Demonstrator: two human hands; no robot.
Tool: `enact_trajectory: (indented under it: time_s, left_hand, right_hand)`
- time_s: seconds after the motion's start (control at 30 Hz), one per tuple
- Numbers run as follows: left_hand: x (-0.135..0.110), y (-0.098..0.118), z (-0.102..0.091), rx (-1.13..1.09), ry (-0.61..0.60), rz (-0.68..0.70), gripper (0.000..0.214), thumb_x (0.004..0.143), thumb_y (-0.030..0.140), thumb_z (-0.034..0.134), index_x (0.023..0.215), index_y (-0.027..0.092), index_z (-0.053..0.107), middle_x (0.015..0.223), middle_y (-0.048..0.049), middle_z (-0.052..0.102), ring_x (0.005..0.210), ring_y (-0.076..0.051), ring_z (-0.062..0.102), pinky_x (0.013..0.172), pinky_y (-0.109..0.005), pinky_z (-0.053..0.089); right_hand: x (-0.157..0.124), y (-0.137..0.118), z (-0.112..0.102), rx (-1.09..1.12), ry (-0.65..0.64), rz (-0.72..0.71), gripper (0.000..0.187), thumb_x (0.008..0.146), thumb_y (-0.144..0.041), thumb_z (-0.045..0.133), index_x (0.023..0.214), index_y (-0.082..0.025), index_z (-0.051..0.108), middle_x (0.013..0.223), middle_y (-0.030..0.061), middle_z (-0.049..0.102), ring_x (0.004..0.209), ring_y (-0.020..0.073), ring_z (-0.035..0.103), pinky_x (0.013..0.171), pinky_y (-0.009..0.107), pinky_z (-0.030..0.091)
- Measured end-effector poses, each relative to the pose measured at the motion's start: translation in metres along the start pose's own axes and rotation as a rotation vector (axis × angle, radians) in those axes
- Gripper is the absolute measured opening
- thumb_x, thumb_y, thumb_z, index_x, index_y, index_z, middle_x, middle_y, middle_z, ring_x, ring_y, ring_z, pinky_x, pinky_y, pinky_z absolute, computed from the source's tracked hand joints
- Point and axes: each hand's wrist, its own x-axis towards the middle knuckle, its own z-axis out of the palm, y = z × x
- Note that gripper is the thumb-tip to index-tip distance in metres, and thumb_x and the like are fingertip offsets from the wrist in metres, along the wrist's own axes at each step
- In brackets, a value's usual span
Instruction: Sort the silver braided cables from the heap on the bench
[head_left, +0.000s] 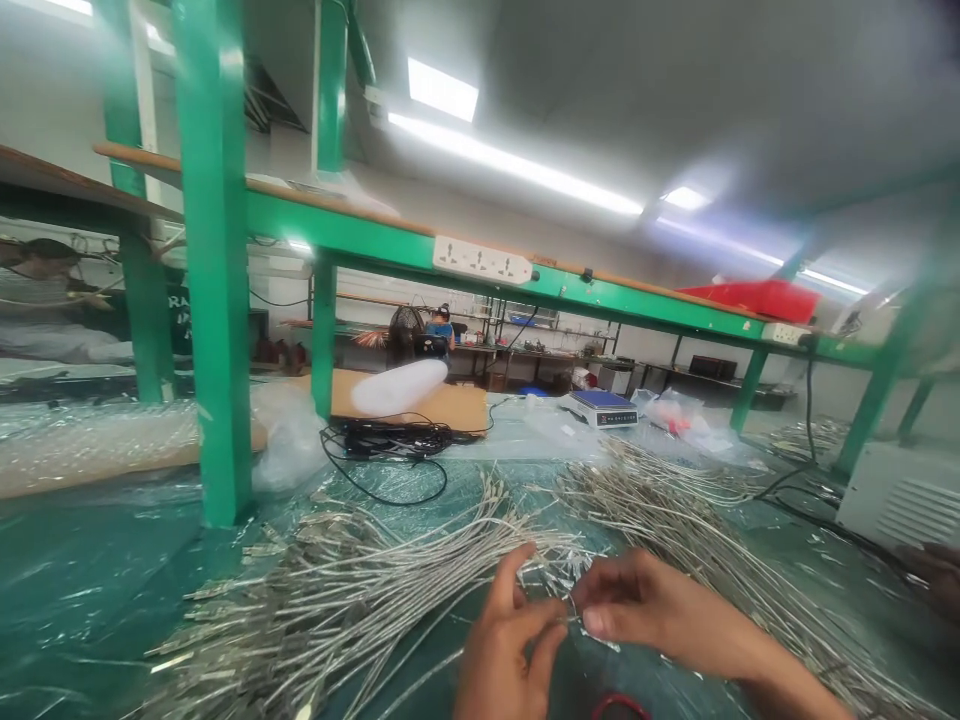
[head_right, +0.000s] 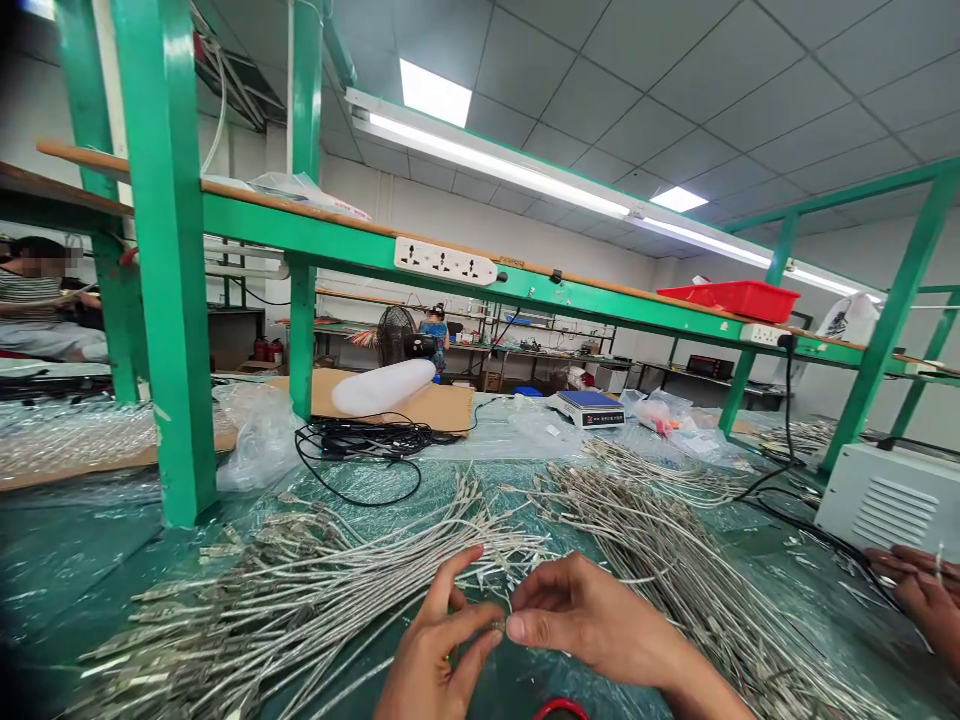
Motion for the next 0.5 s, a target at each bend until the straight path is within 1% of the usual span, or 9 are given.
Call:
enact_trajectory:
  time_s: [0.1, 0.17, 0.23, 0.3, 0.4, 0.5]
  left_hand:
    - [-0.001, -0.002, 0.001, -0.002, -0.049, -0.01, 0.022, 0.086, 0.022, 0.053, 0.087, 0.026, 0.075, 0.142, -0.0085, 0.046, 0.081, -0.02, 0.061, 0.079, -0.038, 0.052]
    - [-0.001, 0.0, -0.001, 0.005, -0.084, -0.013, 0.021, 0.086, 0.021, 0.054, 0.086, 0.026, 0.075, 0.141, -0.0087, 0.047, 0.081, -0.02, 0.06, 0.079, -0.038, 0.052]
    - [0.0, 0.006, -0.004, 0.018, -0.109, -0.024, 0.021, 0.085, 0.02, 0.054, 0.083, 0.024, 0.074, 0.14, -0.0088, 0.048, 0.083, -0.021, 0.06, 0.079, -0.037, 0.052]
    - [0.001, 0.013, -0.007, 0.029, -0.118, -0.058, 0.021, 0.086, 0.019, 0.055, 0.082, 0.024, 0.075, 0.141, -0.0085, 0.048, 0.087, -0.022, 0.06, 0.081, -0.038, 0.052]
    - [0.003, 0.02, -0.01, 0.033, -0.122, -0.1, 0.02, 0.086, 0.019, 0.057, 0.084, 0.026, 0.076, 0.141, -0.0076, 0.048, 0.093, -0.023, 0.059, 0.086, -0.039, 0.051]
    - [0.003, 0.023, -0.011, 0.014, -0.125, -0.085, 0.019, 0.086, 0.019, 0.059, 0.083, 0.026, 0.076, 0.139, -0.007, 0.05, 0.095, -0.023, 0.058, 0.087, -0.039, 0.052]
  right_hand:
    - [0.002, 0.004, 0.001, -0.04, 0.051, 0.026, 0.03, 0.082, -0.043, 0.066, 0.094, -0.016, 0.072, 0.08, 0.0021, 0.067, 0.073, 0.0157, 0.056, 0.065, 0.024, 0.042]
    - [0.006, 0.01, 0.004, -0.05, 0.064, 0.048, 0.026, 0.078, -0.038, 0.07, 0.088, -0.015, 0.072, 0.072, 0.0, 0.065, 0.066, 0.0138, 0.054, 0.06, 0.023, 0.04]
    - [0.012, 0.016, 0.008, -0.028, 0.078, 0.064, 0.021, 0.075, -0.034, 0.072, 0.08, -0.014, 0.071, 0.061, -0.0032, 0.058, 0.057, 0.0107, 0.047, 0.053, 0.021, 0.035]
    - [0.017, 0.021, 0.011, 0.008, 0.116, 0.067, 0.019, 0.076, -0.032, 0.07, 0.073, -0.013, 0.069, 0.056, -0.0053, 0.052, 0.053, 0.0087, 0.041, 0.05, 0.02, 0.03]
    - [0.019, 0.021, 0.012, 0.055, 0.165, 0.066, 0.021, 0.076, -0.031, 0.069, 0.066, -0.013, 0.066, 0.054, -0.0062, 0.047, 0.052, 0.0082, 0.037, 0.049, 0.02, 0.028]
    - [0.019, 0.014, 0.007, 0.087, 0.212, 0.067, 0.022, 0.074, -0.032, 0.071, 0.063, -0.014, 0.066, 0.052, -0.006, 0.049, 0.05, 0.0086, 0.038, 0.049, 0.021, 0.029]
